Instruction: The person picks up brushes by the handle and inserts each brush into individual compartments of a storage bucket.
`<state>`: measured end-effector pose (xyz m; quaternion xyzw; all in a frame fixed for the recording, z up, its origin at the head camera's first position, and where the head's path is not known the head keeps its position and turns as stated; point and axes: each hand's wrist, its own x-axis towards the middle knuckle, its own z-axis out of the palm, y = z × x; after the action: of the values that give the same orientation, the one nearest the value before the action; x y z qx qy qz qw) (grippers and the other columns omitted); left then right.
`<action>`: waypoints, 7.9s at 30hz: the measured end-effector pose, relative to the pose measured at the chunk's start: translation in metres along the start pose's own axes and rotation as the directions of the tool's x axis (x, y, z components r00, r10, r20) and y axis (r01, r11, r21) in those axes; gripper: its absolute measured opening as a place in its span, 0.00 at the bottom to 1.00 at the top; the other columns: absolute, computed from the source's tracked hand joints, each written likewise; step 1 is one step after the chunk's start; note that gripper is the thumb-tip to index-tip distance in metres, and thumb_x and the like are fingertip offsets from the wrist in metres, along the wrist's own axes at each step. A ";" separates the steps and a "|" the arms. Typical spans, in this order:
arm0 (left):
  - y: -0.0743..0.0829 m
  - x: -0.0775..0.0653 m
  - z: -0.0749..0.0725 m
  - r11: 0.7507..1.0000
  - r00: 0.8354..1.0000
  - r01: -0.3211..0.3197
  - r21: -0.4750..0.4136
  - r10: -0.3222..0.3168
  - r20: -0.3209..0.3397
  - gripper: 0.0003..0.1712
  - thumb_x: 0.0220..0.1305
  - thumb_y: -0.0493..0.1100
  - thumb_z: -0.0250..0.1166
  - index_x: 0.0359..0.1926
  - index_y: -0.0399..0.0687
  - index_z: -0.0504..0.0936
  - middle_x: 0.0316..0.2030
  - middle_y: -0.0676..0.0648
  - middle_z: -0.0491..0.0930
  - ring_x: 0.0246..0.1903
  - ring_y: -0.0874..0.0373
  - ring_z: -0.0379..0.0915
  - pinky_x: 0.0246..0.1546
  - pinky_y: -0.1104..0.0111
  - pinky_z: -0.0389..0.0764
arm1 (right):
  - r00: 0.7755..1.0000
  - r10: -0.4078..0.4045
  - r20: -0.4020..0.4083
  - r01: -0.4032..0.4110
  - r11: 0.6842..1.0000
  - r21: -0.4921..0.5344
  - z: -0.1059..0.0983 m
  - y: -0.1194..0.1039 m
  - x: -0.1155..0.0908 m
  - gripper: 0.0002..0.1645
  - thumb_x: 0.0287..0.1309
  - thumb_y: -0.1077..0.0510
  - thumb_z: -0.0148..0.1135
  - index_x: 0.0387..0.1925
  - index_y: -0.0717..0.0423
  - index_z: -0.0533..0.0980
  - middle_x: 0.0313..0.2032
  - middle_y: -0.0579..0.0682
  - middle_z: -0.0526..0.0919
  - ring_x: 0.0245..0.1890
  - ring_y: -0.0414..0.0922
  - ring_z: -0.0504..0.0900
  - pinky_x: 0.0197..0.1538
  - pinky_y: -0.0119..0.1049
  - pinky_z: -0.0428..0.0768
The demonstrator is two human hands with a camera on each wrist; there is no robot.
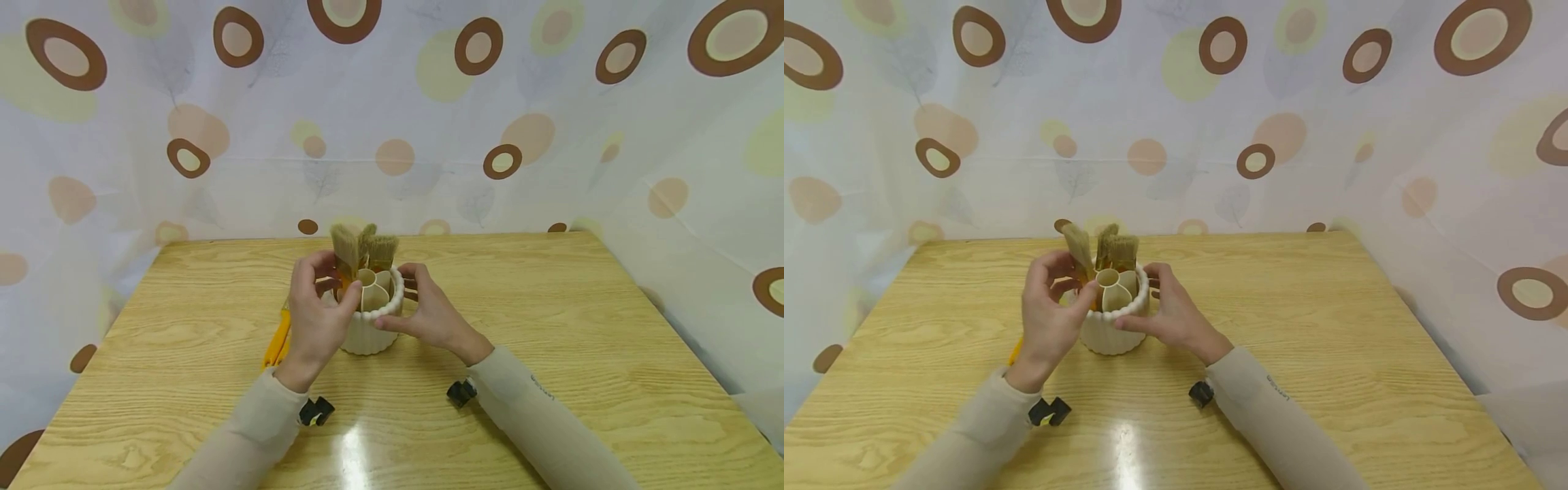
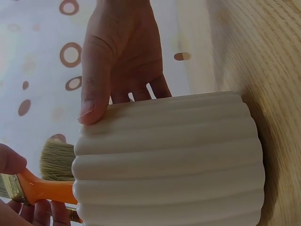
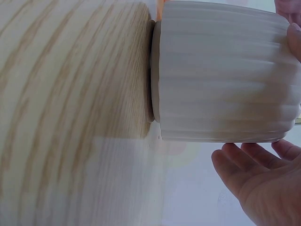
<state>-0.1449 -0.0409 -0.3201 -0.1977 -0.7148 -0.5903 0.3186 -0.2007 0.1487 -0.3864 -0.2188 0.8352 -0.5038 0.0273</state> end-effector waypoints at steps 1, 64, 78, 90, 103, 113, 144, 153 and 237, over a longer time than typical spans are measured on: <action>0.000 -0.001 0.000 1.000 1.000 0.003 0.003 -0.003 0.002 0.23 0.49 0.21 0.64 0.49 0.24 0.69 0.42 0.30 0.69 0.39 0.41 0.70 0.37 0.50 0.77 | 1.000 0.000 -0.001 0.000 1.000 0.000 0.000 0.000 0.000 0.55 0.44 0.50 0.77 0.67 0.56 0.53 0.63 0.55 0.62 0.64 0.53 0.65 0.64 0.52 0.64; -0.049 -0.022 0.009 0.942 0.979 0.191 0.276 -0.203 0.015 0.28 0.48 0.35 0.71 0.49 0.37 0.67 0.40 0.42 0.70 0.43 0.49 0.65 0.50 0.53 0.53 | 1.000 0.010 -0.003 -0.010 1.000 -0.010 0.000 -0.001 -0.001 0.55 0.45 0.47 0.76 0.66 0.54 0.52 0.63 0.54 0.61 0.64 0.53 0.65 0.64 0.52 0.65; -0.044 -0.022 0.006 0.939 0.971 0.219 0.267 -0.236 0.030 0.30 0.48 0.36 0.71 0.52 0.38 0.67 0.45 0.41 0.69 0.48 0.48 0.62 0.52 0.56 0.57 | 1.000 -0.004 -0.007 0.004 0.999 -0.042 -0.001 0.000 -0.001 0.63 0.43 0.38 0.74 0.72 0.53 0.49 0.66 0.52 0.60 0.64 0.50 0.64 0.63 0.51 0.67; -0.041 -0.023 -0.010 0.939 0.964 0.252 0.236 -0.264 0.019 0.31 0.48 0.35 0.71 0.53 0.37 0.67 0.47 0.41 0.69 0.50 0.48 0.62 0.54 0.53 0.62 | 1.000 0.004 -0.004 -0.005 0.998 -0.057 -0.001 0.001 -0.001 0.63 0.43 0.39 0.74 0.72 0.54 0.50 0.67 0.51 0.60 0.64 0.50 0.65 0.63 0.51 0.67; -0.045 -0.023 -0.030 0.947 0.987 0.147 0.287 -0.160 0.020 0.27 0.48 0.31 0.69 0.51 0.35 0.70 0.44 0.39 0.72 0.47 0.46 0.65 0.49 0.57 0.61 | 1.000 0.020 -0.011 -0.021 0.998 -0.060 0.000 -0.001 -0.002 0.66 0.39 0.36 0.75 0.71 0.55 0.50 0.65 0.51 0.61 0.63 0.49 0.65 0.63 0.51 0.67; -0.050 -0.022 -0.043 0.939 0.989 0.128 0.319 -0.145 0.029 0.27 0.48 0.30 0.70 0.50 0.34 0.71 0.44 0.39 0.72 0.46 0.45 0.65 0.50 0.55 0.60 | 1.000 -0.006 -0.023 0.005 0.999 -0.046 -0.001 0.001 -0.001 0.61 0.37 0.36 0.76 0.68 0.53 0.55 0.61 0.48 0.63 0.61 0.46 0.66 0.62 0.50 0.68; -0.078 -0.012 -0.068 0.806 0.881 0.352 0.475 -0.457 0.123 0.26 0.57 0.38 0.66 0.55 0.33 0.70 0.50 0.36 0.67 0.51 0.40 0.62 0.53 0.52 0.65 | 0.996 0.087 0.011 -0.087 0.996 -0.004 -0.003 -0.001 -0.003 0.58 0.40 0.38 0.76 0.66 0.51 0.53 0.63 0.51 0.61 0.63 0.53 0.65 0.63 0.51 0.66; -0.088 -0.011 -0.072 0.792 0.866 0.367 0.488 -0.482 0.131 0.27 0.58 0.40 0.66 0.55 0.33 0.70 0.50 0.34 0.68 0.52 0.39 0.62 0.53 0.51 0.66 | 0.998 0.067 -0.015 -0.067 0.998 -0.011 -0.001 0.000 -0.002 0.61 0.38 0.36 0.76 0.67 0.50 0.52 0.63 0.50 0.62 0.61 0.51 0.67 0.62 0.51 0.68; -0.140 0.012 -0.086 0.642 0.632 0.176 0.747 -0.655 0.414 0.29 0.56 0.39 0.67 0.55 0.29 0.70 0.41 0.34 0.73 0.37 0.46 0.69 0.38 0.55 0.74 | 0.995 0.101 -0.007 -0.101 0.994 -0.037 -0.001 -0.001 -0.003 0.66 0.38 0.33 0.74 0.72 0.51 0.50 0.67 0.51 0.59 0.63 0.54 0.67 0.60 0.50 0.71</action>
<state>-0.2260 -0.1571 -0.4036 -0.0846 -0.9602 -0.2586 -0.0626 -0.1977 0.1506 -0.3851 -0.1754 0.8546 -0.4866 0.0467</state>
